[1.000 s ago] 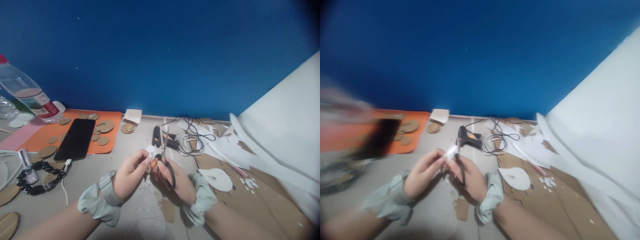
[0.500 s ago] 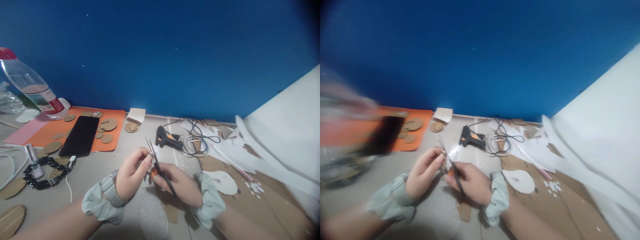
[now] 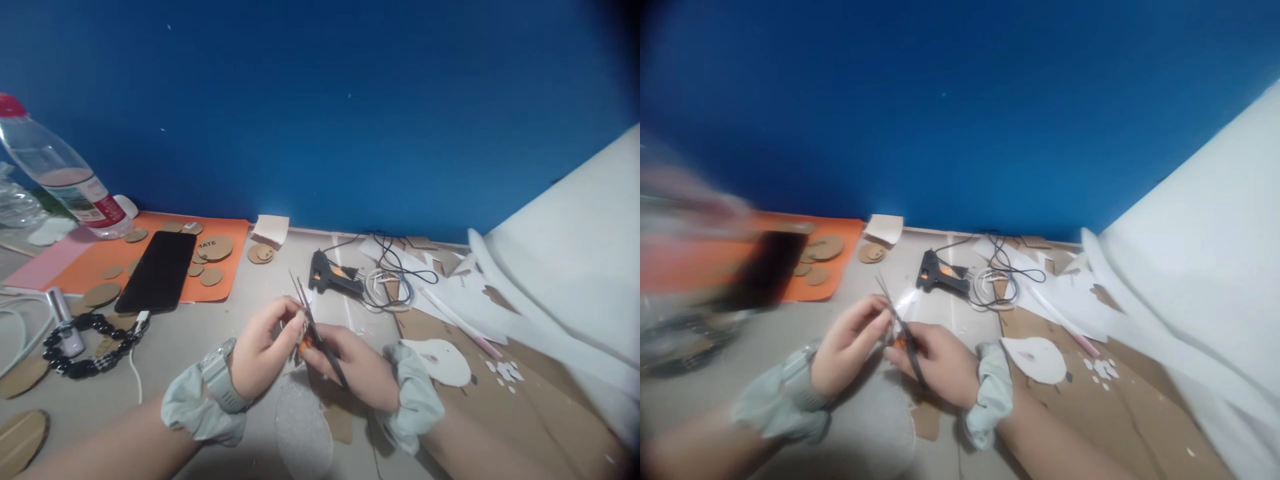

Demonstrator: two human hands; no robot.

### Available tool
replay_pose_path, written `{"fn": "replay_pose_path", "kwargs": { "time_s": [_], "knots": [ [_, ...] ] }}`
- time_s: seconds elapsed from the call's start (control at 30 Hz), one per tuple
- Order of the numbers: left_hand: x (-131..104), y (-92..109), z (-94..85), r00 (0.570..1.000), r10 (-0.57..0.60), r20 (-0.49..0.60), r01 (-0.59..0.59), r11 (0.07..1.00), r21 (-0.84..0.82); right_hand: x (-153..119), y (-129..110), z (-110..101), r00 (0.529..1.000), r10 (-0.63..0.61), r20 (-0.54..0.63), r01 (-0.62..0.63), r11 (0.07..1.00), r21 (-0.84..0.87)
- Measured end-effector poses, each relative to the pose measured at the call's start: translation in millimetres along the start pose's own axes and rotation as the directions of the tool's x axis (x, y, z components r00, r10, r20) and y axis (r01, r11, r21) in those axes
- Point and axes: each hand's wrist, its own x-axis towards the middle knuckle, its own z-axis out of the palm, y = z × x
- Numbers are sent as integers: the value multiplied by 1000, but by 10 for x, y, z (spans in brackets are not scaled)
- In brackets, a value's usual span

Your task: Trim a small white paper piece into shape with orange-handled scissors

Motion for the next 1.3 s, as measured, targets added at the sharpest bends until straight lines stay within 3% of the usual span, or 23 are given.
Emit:
{"fn": "replay_pose_path", "kwargs": {
  "time_s": [0.4, 0.83, 1.1, 1.3],
  "knots": [
    [9, -6, -1, 999, -9, -51, 11, 999, 35, -6, -20, 25, 999, 43, -17, -43, 998, -37],
    [18, -12, -1, 1000, 5, 1, -5, 1000, -2, -4, -31, 15, 998, 58, 3, -58, 997, -59],
    [12, -21, -1, 1000, 0, -5, 0, 1000, -4, -5, 15, 30, 999, 49, -6, -49, 998, -28],
    [21, -5, 8, 999, -46, -14, 46, 999, -2, 10, 25, 22, 998, 59, -32, -55, 992, 110]
  ]
}}
